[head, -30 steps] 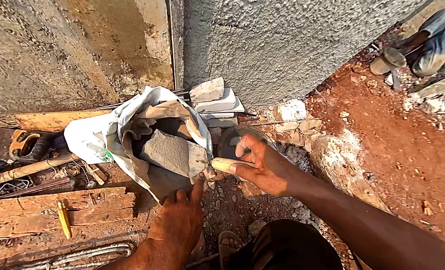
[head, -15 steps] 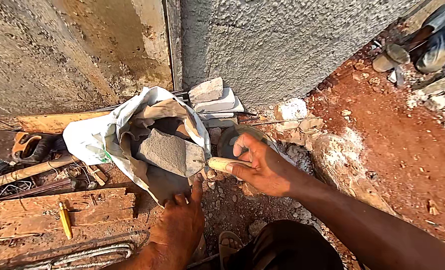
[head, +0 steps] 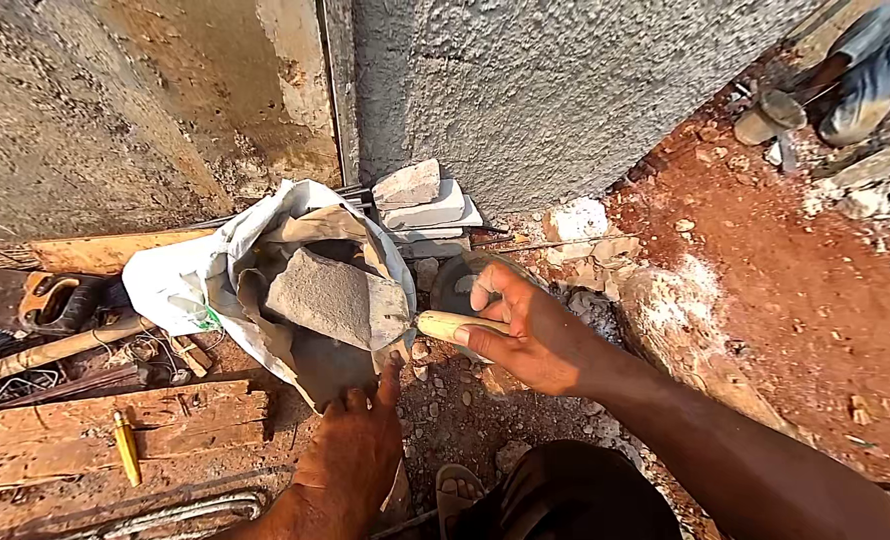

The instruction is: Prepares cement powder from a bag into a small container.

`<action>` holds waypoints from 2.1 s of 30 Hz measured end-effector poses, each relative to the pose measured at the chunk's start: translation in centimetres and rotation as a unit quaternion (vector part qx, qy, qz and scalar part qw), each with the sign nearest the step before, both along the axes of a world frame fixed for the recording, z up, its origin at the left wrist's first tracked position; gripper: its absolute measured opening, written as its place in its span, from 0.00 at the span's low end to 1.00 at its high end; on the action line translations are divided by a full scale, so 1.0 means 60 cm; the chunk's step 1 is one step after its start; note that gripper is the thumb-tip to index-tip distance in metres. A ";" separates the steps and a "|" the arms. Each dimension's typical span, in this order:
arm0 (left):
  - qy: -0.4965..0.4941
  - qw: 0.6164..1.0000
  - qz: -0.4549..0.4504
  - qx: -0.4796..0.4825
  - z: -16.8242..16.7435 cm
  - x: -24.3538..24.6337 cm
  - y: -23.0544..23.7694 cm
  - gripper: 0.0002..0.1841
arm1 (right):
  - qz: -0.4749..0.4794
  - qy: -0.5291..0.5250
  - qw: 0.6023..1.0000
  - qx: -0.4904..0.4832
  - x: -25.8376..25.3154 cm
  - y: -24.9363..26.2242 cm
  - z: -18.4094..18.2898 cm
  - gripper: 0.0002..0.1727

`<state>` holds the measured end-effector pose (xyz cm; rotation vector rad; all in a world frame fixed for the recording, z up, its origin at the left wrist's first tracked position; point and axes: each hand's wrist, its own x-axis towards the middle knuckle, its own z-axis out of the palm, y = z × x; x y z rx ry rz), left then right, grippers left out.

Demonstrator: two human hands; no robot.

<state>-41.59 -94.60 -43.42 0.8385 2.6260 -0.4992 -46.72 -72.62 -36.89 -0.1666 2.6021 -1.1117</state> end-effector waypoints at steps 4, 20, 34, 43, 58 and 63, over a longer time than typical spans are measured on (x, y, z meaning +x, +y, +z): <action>0.005 1.000 0.010 -0.002 0.001 0.004 0.005 0.19 | 0.006 0.000 1.000 -0.002 0.011 0.018 0.001 0.18; 0.067 0.997 0.010 0.048 -0.012 0.013 0.005 0.22 | -0.024 -0.010 0.997 -0.076 0.074 0.105 0.012 0.15; 0.074 0.994 -0.015 0.075 -0.019 0.011 -0.003 0.18 | -0.147 0.007 0.981 -0.124 0.187 0.247 -0.001 0.14; 0.036 0.998 -0.017 0.054 -0.008 0.006 -0.008 0.19 | -0.243 0.033 0.969 -0.032 0.167 0.326 -0.119 0.17; -0.011 0.999 -0.004 0.049 -0.004 -0.006 -0.012 0.20 | -0.145 0.004 0.958 0.249 0.087 0.390 -0.170 0.24; -0.013 0.999 0.003 0.048 0.000 -0.009 -0.008 0.19 | -0.111 0.009 0.955 0.276 0.075 0.386 -0.163 0.24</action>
